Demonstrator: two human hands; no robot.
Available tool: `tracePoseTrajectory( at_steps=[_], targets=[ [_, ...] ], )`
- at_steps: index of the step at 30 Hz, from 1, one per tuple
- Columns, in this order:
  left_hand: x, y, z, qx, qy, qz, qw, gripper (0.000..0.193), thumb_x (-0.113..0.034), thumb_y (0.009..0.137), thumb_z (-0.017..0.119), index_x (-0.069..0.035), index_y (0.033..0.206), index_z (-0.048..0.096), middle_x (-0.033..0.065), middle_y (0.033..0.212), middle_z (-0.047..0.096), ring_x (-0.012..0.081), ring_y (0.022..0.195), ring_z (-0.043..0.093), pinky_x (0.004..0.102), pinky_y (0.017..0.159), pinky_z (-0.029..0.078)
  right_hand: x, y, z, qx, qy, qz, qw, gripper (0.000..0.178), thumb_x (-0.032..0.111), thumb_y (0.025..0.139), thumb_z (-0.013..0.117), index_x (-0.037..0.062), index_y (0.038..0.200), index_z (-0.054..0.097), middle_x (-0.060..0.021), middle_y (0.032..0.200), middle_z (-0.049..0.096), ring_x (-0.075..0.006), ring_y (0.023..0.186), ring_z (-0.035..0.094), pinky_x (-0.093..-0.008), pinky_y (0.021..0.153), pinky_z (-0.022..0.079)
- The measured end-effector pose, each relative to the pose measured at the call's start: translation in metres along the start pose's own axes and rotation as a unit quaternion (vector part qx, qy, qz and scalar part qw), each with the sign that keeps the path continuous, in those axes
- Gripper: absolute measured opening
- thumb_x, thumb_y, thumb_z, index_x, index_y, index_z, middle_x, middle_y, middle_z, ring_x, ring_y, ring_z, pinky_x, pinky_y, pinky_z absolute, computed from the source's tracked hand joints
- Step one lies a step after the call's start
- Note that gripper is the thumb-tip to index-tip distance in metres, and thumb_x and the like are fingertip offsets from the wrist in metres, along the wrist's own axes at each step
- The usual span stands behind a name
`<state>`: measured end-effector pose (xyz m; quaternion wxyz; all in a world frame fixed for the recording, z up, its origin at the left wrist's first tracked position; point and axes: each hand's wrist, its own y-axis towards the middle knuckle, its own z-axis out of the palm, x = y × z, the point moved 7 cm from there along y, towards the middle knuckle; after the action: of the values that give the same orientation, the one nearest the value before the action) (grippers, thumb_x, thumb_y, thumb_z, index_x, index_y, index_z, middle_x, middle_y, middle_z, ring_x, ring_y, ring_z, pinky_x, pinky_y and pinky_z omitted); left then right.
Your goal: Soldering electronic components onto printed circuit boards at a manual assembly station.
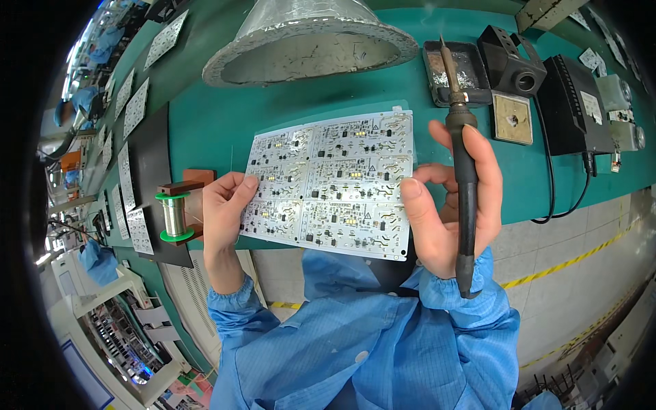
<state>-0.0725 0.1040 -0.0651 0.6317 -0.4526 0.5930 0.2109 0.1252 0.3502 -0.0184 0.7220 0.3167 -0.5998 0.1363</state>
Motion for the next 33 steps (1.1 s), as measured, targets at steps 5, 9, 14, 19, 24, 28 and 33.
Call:
tracePoseTrajectory(
  at_steps=[5,9,14,19,24,28,33],
  targets=[
    [-0.003,0.000,-0.002,-0.004,-0.016,0.025,1.000,0.025,-0.015,0.092,0.067,0.009,0.099,0.065,0.0101,0.086,0.071,0.0065,0.069,0.062,0.0214,0.059,0.050,-0.006,0.010,0.003,0.016,0.007,-0.007,1.000,0.069,-0.004,0.081,0.072,-0.0021,0.141,0.038,-0.0262,0.137,0.048,-0.0260,0.118,0.057,-0.0291,0.078,0.056],
    [0.003,-0.006,-0.004,-0.061,0.035,0.025,0.997,0.025,-0.017,0.093,0.067,0.007,0.101,0.065,0.0072,0.085,0.069,0.0062,0.068,0.061,0.0225,0.059,0.050,-0.024,0.014,0.007,0.082,-0.074,0.024,0.994,0.068,-0.009,0.080,0.065,-0.0019,0.142,0.036,-0.0264,0.136,0.050,-0.0232,0.108,0.062,-0.0315,0.083,0.055],
    [-0.021,-0.024,0.000,-0.206,0.334,0.232,0.890,0.019,-0.009,0.085,0.071,0.004,0.099,0.066,0.0046,0.074,0.063,0.0078,0.053,0.053,0.0216,0.046,0.040,-0.039,0.003,0.004,0.119,-0.120,0.012,0.986,0.068,-0.011,0.082,0.060,-0.0022,0.144,0.033,-0.0263,0.140,0.045,-0.0250,0.103,0.064,-0.0330,0.086,0.054],
    [-0.027,-0.026,-0.015,-0.340,0.366,0.286,0.818,0.011,-0.001,0.078,0.071,0.003,0.088,0.066,0.0118,0.085,0.064,0.0239,0.076,0.063,0.0317,0.063,0.050,-0.028,0.000,-0.002,0.105,-0.168,-0.036,0.980,0.058,-0.002,0.085,0.063,-0.0058,0.138,0.040,-0.0285,0.134,0.051,-0.0294,0.112,0.061,-0.0342,0.086,0.054],
    [-0.012,-0.011,-0.025,-0.263,0.337,0.301,0.852,0.009,0.001,0.079,0.067,0.002,0.088,0.067,0.0151,0.084,0.063,0.0305,0.071,0.063,0.0354,0.064,0.051,-0.022,-0.007,-0.009,0.105,-0.171,-0.061,0.978,0.053,0.006,0.091,0.058,-0.0060,0.139,0.039,-0.0297,0.133,0.051,-0.0346,0.117,0.058,-0.0398,0.088,0.053],
    [-0.008,0.001,-0.032,-0.257,0.346,0.211,0.877,0.013,-0.002,0.082,0.067,0.002,0.095,0.065,0.0153,0.076,0.061,0.0288,0.063,0.059,0.0355,0.058,0.047,-0.018,-0.008,-0.007,0.102,-0.168,-0.086,0.977,0.050,0.014,0.095,0.054,-0.0032,0.139,0.038,-0.0310,0.130,0.053,-0.0348,0.112,0.060,-0.0427,0.087,0.052],
    [-0.018,-0.014,-0.033,-0.252,0.210,0.174,0.928,0.006,0.004,0.084,0.061,0.003,0.090,0.063,0.0106,0.076,0.062,0.0203,0.061,0.059,0.0284,0.052,0.043,-0.010,-0.020,-0.023,0.110,-0.188,-0.107,0.970,0.053,0.032,0.100,0.050,-0.0031,0.138,0.041,-0.0298,0.120,0.058,-0.0352,0.100,0.062,-0.0484,0.089,0.049]
  ],
)
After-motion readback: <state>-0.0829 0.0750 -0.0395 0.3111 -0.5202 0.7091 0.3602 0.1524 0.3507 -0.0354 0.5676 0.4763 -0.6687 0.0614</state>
